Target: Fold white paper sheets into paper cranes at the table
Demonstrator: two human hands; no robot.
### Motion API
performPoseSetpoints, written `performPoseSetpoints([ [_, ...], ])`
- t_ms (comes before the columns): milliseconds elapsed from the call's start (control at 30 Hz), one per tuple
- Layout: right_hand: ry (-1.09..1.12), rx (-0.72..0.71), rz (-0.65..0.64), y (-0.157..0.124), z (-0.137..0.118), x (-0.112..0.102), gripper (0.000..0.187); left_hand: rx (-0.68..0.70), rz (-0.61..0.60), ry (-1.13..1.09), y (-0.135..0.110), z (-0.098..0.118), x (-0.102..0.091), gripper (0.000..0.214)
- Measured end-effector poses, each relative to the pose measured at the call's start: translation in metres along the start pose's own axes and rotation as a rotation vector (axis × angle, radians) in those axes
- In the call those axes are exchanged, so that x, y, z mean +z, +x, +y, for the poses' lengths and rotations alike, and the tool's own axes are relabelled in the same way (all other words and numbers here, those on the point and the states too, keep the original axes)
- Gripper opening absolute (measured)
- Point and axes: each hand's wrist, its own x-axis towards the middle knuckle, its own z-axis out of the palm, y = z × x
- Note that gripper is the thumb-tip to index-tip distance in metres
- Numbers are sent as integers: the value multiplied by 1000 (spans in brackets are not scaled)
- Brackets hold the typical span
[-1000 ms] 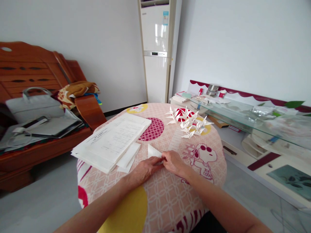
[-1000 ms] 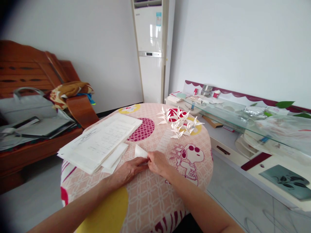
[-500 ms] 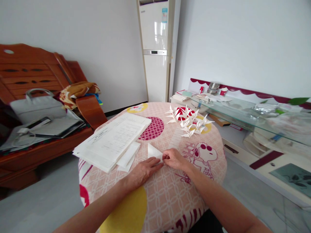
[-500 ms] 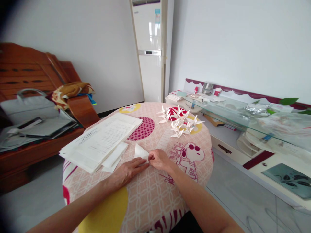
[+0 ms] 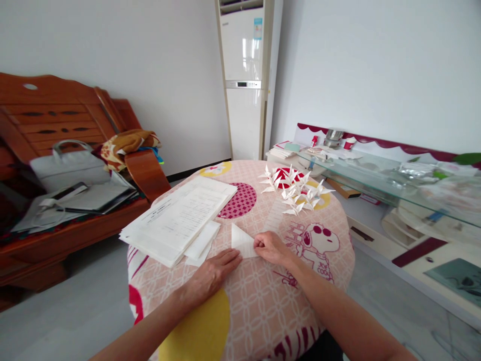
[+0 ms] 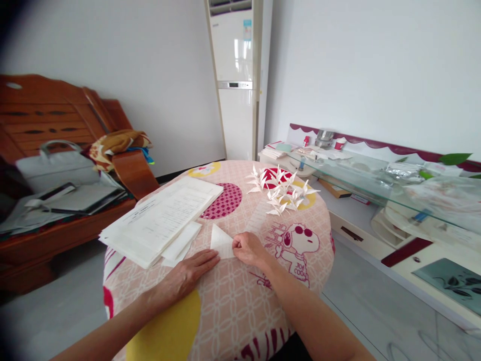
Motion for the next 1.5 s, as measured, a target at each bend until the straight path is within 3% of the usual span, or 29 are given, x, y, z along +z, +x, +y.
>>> performPoseSetpoints([
  [600, -2, -12, 11, 0, 1, 1, 16, -68, 67, 80, -19, 4, -4, 47],
  [1100, 58, -1, 4, -1, 4, 2, 16, -85, 284, 51, 21, 12, -16, 34],
  [1500, 50, 14, -2, -2, 1, 1, 15, 51, 60, -44, 49, 9, -2, 30],
])
